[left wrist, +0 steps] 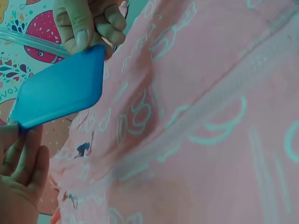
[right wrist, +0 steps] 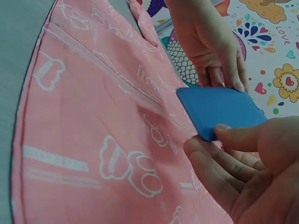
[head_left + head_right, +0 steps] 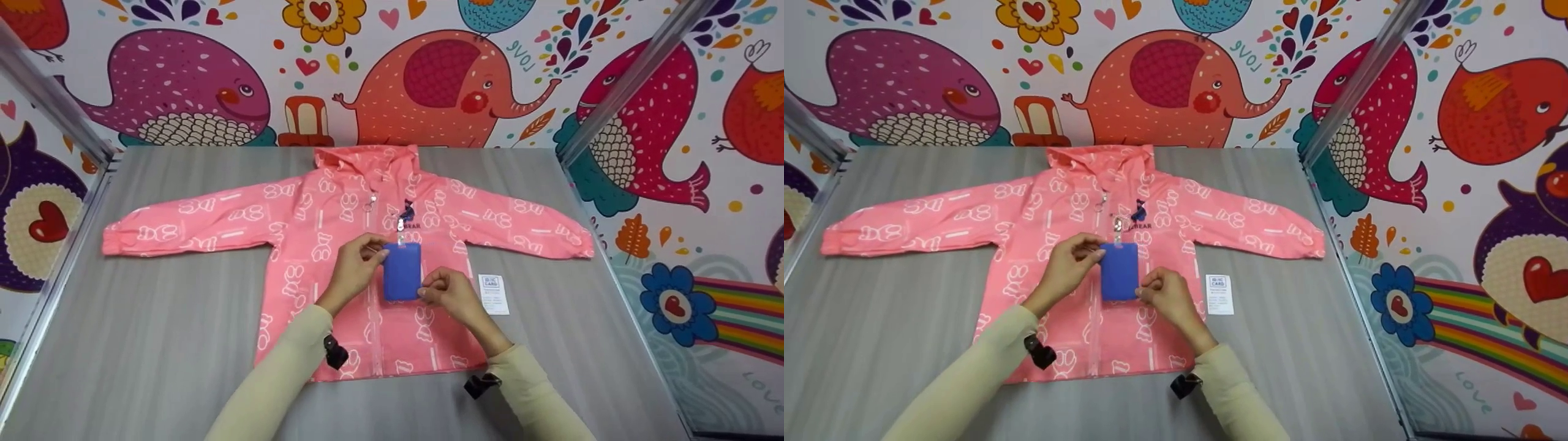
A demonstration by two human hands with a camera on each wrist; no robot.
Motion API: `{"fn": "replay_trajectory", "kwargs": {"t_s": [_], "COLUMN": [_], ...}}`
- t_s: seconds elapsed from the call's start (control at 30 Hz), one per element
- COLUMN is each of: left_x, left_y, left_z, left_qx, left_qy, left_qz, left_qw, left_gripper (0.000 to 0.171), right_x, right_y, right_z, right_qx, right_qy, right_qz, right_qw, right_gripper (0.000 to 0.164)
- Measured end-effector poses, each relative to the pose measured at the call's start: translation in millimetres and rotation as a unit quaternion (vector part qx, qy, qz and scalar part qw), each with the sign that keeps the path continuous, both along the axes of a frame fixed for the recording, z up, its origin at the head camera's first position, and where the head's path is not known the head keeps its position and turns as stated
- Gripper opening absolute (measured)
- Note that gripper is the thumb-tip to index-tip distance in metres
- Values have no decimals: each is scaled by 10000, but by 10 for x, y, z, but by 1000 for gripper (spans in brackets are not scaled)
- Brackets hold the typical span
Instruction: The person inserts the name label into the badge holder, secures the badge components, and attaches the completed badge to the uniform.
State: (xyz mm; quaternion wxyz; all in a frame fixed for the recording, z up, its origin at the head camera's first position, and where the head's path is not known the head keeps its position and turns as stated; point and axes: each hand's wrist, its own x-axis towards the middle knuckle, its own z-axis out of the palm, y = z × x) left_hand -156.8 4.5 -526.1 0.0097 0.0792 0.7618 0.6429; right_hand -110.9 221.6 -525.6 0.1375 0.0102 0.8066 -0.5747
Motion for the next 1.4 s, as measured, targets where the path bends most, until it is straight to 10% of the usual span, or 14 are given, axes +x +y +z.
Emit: {"fn": "replay_trajectory", "kwargs": {"t_s": [0.6, 0.87, 1.13, 1.4], "left_x": [174, 141, 104, 30], "left_y": [-449, -521, -586, -640], "left_z": [67, 61, 97, 42], "left_qx": [-381, -423, -597, -403], "left_qy": [301, 380, 273, 195], "left_qz": [-164, -358, -555, -772], "left_qw": [9987, 9977, 9963, 9960], "left_gripper": [17, 16, 19, 20], "right_x": [-685, -670, -836, -725], "right_y": [-202, -345, -305, -329], "right_z": [473, 749, 360, 404], "right_qx": [27, -24, -37, -406], "right_qy": [1144, 954, 1013, 910], "right_qz": [1577, 2190, 2243, 1803], "right_qw": [9808, 9711, 9692, 9785], "right_gripper": [40, 37, 26, 20]}}
